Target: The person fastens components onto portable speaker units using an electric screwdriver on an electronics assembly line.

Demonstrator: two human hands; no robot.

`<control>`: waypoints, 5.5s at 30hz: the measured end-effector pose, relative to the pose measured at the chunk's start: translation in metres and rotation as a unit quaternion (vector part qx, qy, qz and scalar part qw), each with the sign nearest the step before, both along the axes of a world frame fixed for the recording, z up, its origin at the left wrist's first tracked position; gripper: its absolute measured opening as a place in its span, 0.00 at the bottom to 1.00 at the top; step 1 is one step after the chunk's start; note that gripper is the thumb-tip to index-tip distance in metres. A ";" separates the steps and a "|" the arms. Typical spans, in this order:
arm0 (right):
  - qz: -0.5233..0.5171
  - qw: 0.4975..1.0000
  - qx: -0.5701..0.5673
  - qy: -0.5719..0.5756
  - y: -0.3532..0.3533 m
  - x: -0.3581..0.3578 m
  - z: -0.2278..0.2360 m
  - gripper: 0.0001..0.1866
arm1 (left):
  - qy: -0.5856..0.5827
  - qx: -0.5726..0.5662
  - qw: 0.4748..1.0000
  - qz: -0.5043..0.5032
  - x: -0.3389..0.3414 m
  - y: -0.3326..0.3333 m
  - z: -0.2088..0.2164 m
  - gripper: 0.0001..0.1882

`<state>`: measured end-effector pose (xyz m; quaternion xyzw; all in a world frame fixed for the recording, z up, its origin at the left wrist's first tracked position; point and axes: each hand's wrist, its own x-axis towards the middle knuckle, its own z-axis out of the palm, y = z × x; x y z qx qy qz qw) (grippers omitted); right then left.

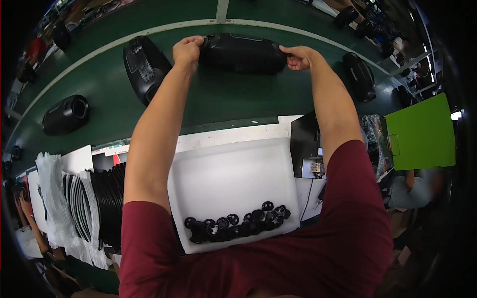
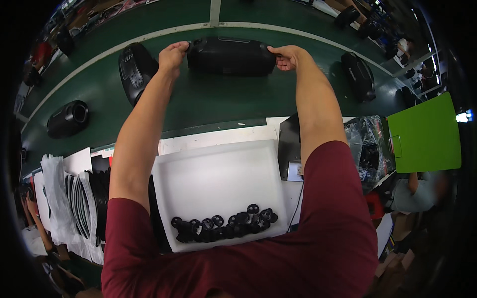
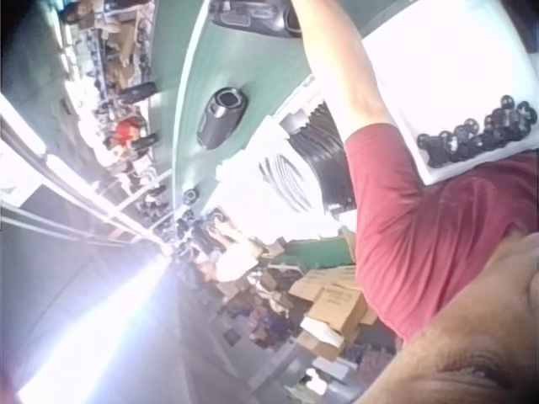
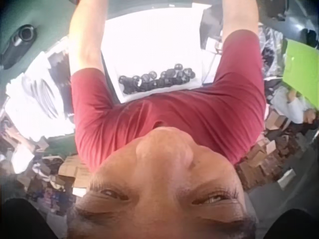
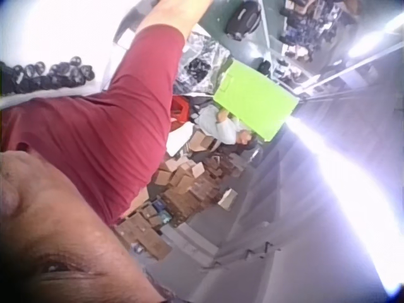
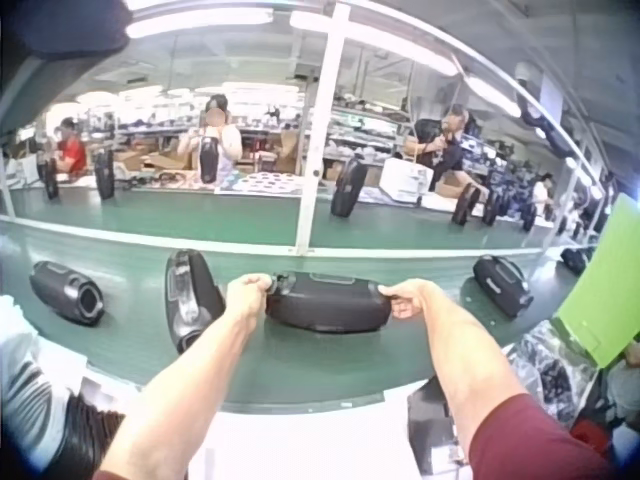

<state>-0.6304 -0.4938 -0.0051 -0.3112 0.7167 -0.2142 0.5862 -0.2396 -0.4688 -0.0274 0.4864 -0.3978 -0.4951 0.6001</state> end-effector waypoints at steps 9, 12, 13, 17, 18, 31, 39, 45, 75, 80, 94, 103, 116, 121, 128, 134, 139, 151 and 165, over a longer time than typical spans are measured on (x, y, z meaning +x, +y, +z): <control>0.035 0.991 -0.095 0.090 0.033 0.017 0.008 0.15 | -0.120 0.100 0.973 0.171 -0.052 -0.050 -0.052 0.14; 0.038 0.986 -0.117 0.112 0.036 0.013 0.011 0.14 | -0.097 0.013 0.977 0.189 -0.078 -0.046 -0.046 0.11; 0.045 0.983 -0.127 0.129 0.035 0.018 0.010 0.14 | -0.133 0.011 0.974 0.183 -0.073 -0.043 -0.046 0.11; 0.004 0.976 -0.152 0.155 0.041 -0.002 -0.003 0.20 | -0.051 -0.001 0.982 0.180 -0.085 -0.032 -0.042 0.13; 0.001 0.972 -0.164 0.165 0.039 -0.001 0.001 0.22 | -0.052 -0.008 0.982 0.182 -0.082 -0.035 -0.042 0.13; -0.035 0.896 -0.401 0.188 0.142 0.002 0.054 0.18 | -0.106 -0.032 0.993 -0.040 -0.033 0.087 0.027 0.22; 0.109 0.903 -0.384 0.161 0.330 0.106 0.112 0.17 | -0.062 -0.145 0.987 0.034 0.062 0.317 0.060 0.14; 0.162 0.931 -0.308 0.108 0.402 0.110 0.049 0.14 | -0.066 -0.077 0.994 0.042 0.079 0.412 0.006 0.13; 0.042 0.912 -0.404 0.065 0.443 0.127 -0.011 0.21 | -0.361 -0.064 0.930 0.004 0.146 0.470 0.099 0.09; 0.015 0.924 -0.381 -0.037 0.436 0.131 -0.009 0.19 | -0.448 -0.099 0.865 -0.202 0.064 0.411 0.103 0.10; -0.007 0.918 -0.376 -0.127 0.424 0.144 -0.017 0.24 | -0.578 -0.230 0.776 -0.104 0.021 0.451 0.071 0.34; -0.050 0.867 -0.484 0.107 0.463 0.129 -0.006 0.17 | -0.617 -0.252 0.743 -0.062 0.005 0.456 0.043 0.46; -0.299 0.881 -0.344 0.128 0.567 -0.022 -0.102 0.19 | -0.644 -0.260 0.716 -0.068 -0.005 0.457 0.049 0.41; -0.270 0.734 -0.621 -0.059 0.572 0.036 -0.035 0.36 | -0.656 -0.257 0.707 -0.058 -0.011 0.459 0.055 0.39; -0.180 0.658 -0.700 -0.210 0.519 0.020 0.030 0.46 | -0.654 -0.252 0.712 -0.052 -0.012 0.456 0.049 0.39; -0.069 0.684 -0.681 -0.251 0.460 0.014 0.020 0.46 | -0.650 -0.246 0.717 -0.048 -0.013 0.456 0.046 0.38; -0.060 0.738 -0.642 -0.200 0.443 0.028 -0.001 0.46 | -0.646 -0.238 0.723 -0.051 -0.015 0.453 0.048 0.38; -0.017 0.682 -0.667 -0.299 0.447 0.064 0.042 0.48 | -0.651 -0.241 0.718 -0.058 -0.010 0.452 0.048 0.39; 0.085 0.691 -0.637 -0.332 0.395 0.135 0.060 0.56 | -0.628 -0.237 0.737 -0.072 -0.002 0.451 0.045 0.39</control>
